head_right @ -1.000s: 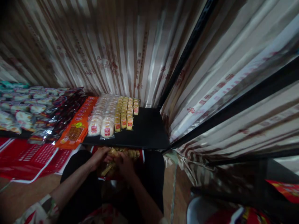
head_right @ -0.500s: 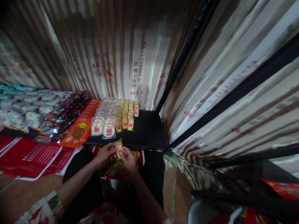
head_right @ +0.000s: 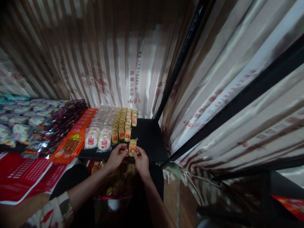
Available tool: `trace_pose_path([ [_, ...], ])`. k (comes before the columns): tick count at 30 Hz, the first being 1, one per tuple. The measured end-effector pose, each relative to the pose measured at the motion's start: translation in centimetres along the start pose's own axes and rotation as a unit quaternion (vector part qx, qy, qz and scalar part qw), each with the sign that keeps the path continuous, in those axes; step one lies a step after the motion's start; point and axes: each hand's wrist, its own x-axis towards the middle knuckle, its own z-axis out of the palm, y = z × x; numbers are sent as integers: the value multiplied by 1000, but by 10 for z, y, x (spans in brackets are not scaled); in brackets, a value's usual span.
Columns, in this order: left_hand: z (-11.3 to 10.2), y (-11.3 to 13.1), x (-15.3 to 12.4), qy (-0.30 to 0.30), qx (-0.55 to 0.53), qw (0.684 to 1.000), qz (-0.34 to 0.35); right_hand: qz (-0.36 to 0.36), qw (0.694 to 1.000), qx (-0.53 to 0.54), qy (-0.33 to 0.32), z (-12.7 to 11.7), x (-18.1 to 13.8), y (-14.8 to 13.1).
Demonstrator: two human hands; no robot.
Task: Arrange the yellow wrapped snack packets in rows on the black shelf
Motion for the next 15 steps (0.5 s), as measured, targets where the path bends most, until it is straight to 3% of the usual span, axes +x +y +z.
trace_pose_path([
  [7, 45, 20, 27, -28, 27, 998, 46, 20, 999, -6, 24, -15, 67, 5],
  [15, 74, 7, 84, -17, -12, 1000, 6, 31, 993, -116, 13, 3, 126, 5],
])
